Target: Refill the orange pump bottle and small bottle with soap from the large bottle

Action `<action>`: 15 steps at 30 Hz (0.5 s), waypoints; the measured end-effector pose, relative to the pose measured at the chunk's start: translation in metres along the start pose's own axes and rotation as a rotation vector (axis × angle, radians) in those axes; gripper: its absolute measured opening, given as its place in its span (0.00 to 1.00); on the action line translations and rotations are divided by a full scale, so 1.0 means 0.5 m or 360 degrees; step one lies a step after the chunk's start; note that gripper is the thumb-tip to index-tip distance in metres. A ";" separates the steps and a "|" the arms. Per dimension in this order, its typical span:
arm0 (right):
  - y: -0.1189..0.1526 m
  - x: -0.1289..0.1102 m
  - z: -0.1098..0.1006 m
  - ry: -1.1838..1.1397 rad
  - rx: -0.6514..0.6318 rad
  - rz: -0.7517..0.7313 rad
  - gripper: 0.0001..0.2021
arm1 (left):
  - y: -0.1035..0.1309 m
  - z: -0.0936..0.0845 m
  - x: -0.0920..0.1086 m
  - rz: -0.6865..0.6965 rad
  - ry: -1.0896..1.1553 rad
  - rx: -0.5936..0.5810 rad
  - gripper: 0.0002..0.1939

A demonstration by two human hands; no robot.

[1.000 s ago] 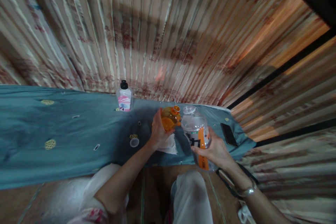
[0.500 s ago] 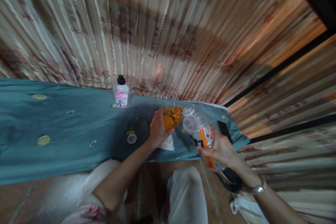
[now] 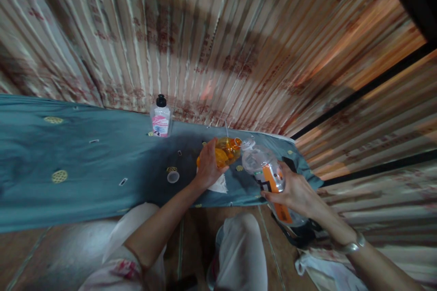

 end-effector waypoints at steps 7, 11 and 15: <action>0.017 -0.001 -0.018 0.0050 -0.0053 0.0046 0.28 | 0.004 -0.004 0.016 -0.0021 -0.0032 -0.0076 0.55; 0.022 -0.001 -0.022 0.0043 -0.0053 0.0037 0.30 | 0.004 -0.007 0.023 0.0008 -0.0045 -0.0098 0.55; 0.025 0.002 -0.025 0.0037 -0.0057 -0.0001 0.30 | 0.005 -0.008 0.027 0.0015 -0.0040 -0.0101 0.55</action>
Point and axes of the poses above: each hand's wrist, its own y-axis away from the middle knuckle, its own z-axis out of the palm, x = y × z, the point moved 1 cm from there along -y, towards the middle knuckle, and after that the axes turned 13 degrees about -x, right-handed, at the moved point
